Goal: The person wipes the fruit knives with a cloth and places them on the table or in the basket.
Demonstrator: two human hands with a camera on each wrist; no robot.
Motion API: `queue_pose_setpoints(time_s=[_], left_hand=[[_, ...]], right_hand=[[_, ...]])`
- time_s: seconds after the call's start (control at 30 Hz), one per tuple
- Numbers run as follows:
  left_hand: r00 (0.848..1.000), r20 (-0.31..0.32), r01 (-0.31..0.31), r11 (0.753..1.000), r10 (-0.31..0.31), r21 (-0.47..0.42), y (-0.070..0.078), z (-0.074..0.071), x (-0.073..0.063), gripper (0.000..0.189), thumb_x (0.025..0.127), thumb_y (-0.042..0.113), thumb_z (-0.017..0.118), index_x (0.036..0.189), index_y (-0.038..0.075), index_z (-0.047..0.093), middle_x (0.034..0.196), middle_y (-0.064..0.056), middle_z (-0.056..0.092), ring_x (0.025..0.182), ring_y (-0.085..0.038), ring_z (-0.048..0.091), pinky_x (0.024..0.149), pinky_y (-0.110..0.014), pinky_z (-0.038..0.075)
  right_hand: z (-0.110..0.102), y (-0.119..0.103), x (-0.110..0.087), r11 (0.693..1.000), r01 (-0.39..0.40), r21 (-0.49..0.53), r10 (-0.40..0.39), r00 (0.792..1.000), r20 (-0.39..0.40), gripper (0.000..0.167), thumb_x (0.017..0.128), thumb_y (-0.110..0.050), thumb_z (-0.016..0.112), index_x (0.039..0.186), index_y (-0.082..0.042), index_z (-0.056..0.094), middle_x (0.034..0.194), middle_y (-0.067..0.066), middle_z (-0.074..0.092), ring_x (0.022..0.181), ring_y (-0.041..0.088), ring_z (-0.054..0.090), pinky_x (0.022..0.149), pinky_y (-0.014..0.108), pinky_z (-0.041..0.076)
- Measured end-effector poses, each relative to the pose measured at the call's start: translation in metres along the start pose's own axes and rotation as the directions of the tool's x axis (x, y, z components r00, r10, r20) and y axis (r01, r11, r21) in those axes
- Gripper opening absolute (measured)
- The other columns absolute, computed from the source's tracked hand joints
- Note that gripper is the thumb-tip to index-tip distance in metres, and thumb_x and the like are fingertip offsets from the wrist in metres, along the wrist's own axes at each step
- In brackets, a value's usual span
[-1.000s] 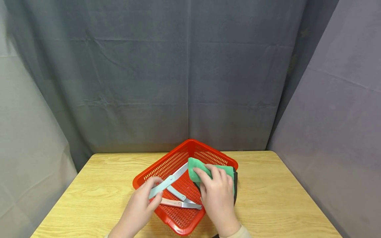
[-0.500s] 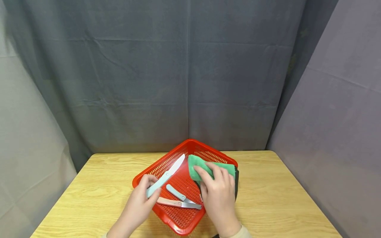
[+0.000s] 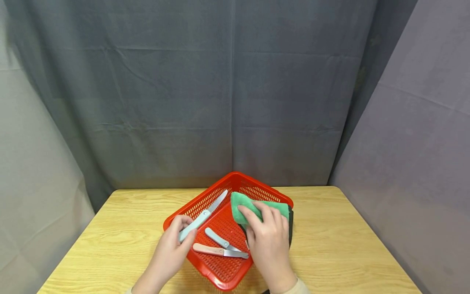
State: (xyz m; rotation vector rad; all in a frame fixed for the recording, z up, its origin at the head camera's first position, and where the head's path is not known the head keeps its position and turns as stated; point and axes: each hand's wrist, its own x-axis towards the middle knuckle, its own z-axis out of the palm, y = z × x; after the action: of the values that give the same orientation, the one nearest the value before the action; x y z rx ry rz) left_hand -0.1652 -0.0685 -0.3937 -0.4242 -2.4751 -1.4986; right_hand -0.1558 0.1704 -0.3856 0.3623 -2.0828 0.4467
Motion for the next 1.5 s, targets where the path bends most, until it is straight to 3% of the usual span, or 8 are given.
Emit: queue_pose_setpoints(time_s=[0.47,0.63,1.0,1.23,1.5], left_hand=[[0.999,-0.028,0.029,0.999,-0.030,-0.038,-0.0026,-0.0003,0.0017,0.004,0.105,0.014,0.058,0.108,0.012,0.059,0.082,0.002,0.055,0.064,-0.006,0.045,0.061,-0.023,0.043],[0.999,-0.040,0.011,0.999,-0.012,-0.033,-0.0028,-0.0006,0.0018,0.008,0.106,0.017,0.057,0.106,0.010,0.061,0.081,0.002,0.056,0.064,-0.005,0.045,0.061,-0.023,0.042],[1.000,-0.026,-0.002,0.999,0.001,-0.039,-0.0042,-0.0003,0.0019,0.016,0.108,0.021,0.053,0.104,0.010,0.064,0.073,0.004,0.055,0.055,-0.001,0.037,0.050,-0.019,0.035],[1.000,-0.029,-0.007,0.999,0.006,-0.043,-0.0043,0.0018,0.0014,0.018,0.108,0.019,0.052,0.095,0.013,0.062,0.069,0.008,0.055,0.052,0.000,0.035,0.049,-0.018,0.031],[1.000,-0.018,0.009,0.999,-0.010,-0.038,-0.0041,0.0027,0.0022,0.020,0.108,0.021,0.052,0.095,0.013,0.064,0.066,0.007,0.055,0.052,-0.001,0.037,0.049,-0.019,0.033]], right_hand=[[0.0009,0.0005,-0.0007,1.000,0.005,0.011,-0.005,1.000,0.000,0.062,0.069,0.011,0.081,0.119,-0.025,0.076,0.121,0.010,0.068,0.100,0.034,0.059,0.079,0.050,0.044],[0.0015,0.0003,-0.0010,1.000,0.016,0.015,-0.016,1.000,-0.013,0.061,0.068,0.010,0.081,0.118,-0.025,0.077,0.120,0.011,0.069,0.099,0.035,0.060,0.079,0.050,0.044],[0.0017,-0.0009,-0.0007,0.999,0.042,0.019,-0.042,0.999,-0.007,0.060,0.068,0.008,0.084,0.117,-0.025,0.076,0.118,0.010,0.070,0.098,0.035,0.061,0.078,0.051,0.047],[0.0025,-0.0019,-0.0023,0.997,0.059,0.047,-0.062,0.997,0.053,0.056,0.073,0.003,0.085,0.118,-0.028,0.076,0.120,0.008,0.069,0.099,0.032,0.061,0.082,0.051,0.047],[0.0020,-0.0037,-0.0049,0.985,0.153,0.081,-0.163,0.977,0.135,0.053,0.075,-0.004,0.087,0.120,-0.030,0.075,0.122,0.006,0.068,0.105,0.027,0.059,0.086,0.048,0.046]])
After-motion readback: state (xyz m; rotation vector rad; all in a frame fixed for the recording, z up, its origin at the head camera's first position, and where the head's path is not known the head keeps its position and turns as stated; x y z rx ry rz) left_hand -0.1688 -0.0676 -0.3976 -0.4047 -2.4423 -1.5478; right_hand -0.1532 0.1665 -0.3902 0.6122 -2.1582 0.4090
